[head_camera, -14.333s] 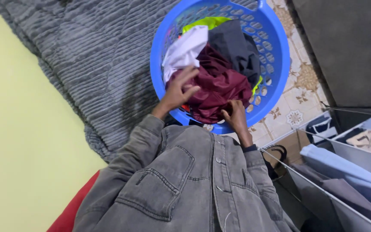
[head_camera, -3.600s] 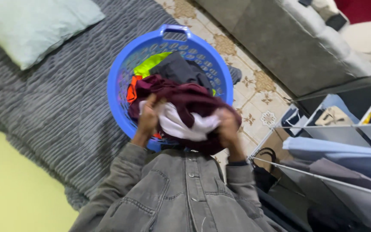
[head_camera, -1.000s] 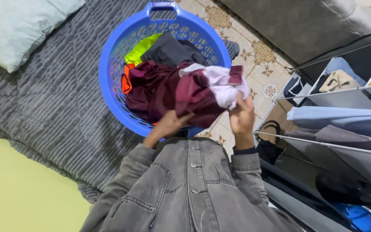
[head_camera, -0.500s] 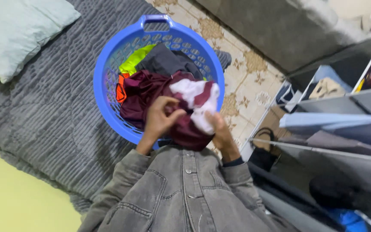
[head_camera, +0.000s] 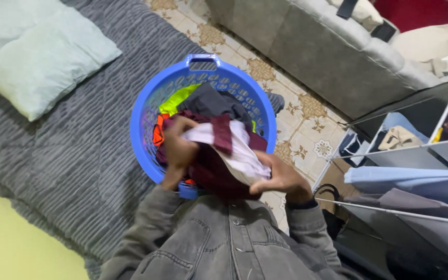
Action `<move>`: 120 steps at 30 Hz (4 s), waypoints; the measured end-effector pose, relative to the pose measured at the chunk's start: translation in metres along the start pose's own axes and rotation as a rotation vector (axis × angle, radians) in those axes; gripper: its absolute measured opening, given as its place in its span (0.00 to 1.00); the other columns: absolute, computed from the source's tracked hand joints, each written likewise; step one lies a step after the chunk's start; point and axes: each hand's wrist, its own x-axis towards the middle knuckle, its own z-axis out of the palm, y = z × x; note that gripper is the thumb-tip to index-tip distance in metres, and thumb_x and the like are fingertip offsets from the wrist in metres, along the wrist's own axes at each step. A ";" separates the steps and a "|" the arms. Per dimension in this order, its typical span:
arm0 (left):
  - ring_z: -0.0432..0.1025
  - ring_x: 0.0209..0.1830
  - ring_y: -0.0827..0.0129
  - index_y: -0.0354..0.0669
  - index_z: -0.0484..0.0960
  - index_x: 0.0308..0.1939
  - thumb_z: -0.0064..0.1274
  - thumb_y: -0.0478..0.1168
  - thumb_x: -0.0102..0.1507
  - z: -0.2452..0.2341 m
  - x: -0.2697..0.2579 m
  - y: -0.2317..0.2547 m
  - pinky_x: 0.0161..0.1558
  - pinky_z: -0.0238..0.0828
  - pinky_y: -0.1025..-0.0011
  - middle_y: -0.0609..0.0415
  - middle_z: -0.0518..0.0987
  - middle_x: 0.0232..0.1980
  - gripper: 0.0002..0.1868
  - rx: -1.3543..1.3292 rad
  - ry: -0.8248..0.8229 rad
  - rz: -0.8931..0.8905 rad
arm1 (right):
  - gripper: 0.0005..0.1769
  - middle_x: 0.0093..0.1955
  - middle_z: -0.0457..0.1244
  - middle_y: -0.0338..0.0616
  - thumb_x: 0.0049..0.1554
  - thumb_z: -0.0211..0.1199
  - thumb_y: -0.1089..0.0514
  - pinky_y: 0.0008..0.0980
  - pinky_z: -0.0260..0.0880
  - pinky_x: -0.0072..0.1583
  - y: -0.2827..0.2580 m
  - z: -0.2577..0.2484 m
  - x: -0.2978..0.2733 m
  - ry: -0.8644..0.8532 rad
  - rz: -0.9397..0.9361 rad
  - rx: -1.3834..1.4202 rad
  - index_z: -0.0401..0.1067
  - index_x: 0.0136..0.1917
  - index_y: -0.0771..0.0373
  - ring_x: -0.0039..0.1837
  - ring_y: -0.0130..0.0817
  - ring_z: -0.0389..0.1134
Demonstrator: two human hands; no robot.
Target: The person folds clothes by hand and places them into a laundry basket, retrieving additional garments from a shelf organizer.
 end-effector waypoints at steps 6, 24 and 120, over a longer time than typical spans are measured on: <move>0.81 0.41 0.68 0.36 0.80 0.45 0.57 0.35 0.62 -0.042 0.027 0.053 0.44 0.75 0.71 0.49 0.85 0.39 0.08 -0.100 -0.151 0.148 | 0.21 0.57 0.66 0.39 0.55 0.69 0.61 0.27 0.69 0.60 -0.025 -0.017 0.027 0.587 -0.209 -0.121 0.71 0.61 0.65 0.60 0.27 0.67; 0.74 0.23 0.67 0.33 0.82 0.36 0.53 0.41 0.61 0.035 -0.053 0.037 0.28 0.68 0.64 0.43 0.78 0.24 0.12 -0.116 -0.543 -0.093 | 0.15 0.53 0.68 0.48 0.58 0.55 0.67 0.35 0.69 0.59 0.083 0.069 0.038 0.558 -0.132 -0.148 0.69 0.60 0.70 0.57 0.36 0.70; 0.70 0.36 0.79 0.35 0.80 0.43 0.47 0.55 0.71 0.038 -0.060 -0.014 0.38 0.71 0.75 0.58 0.80 0.38 0.24 -0.388 -0.718 -0.434 | 0.19 0.30 0.64 0.41 0.61 0.67 0.55 0.31 0.63 0.35 0.039 0.076 0.031 0.345 0.123 -0.266 0.71 0.61 0.67 0.32 0.25 0.64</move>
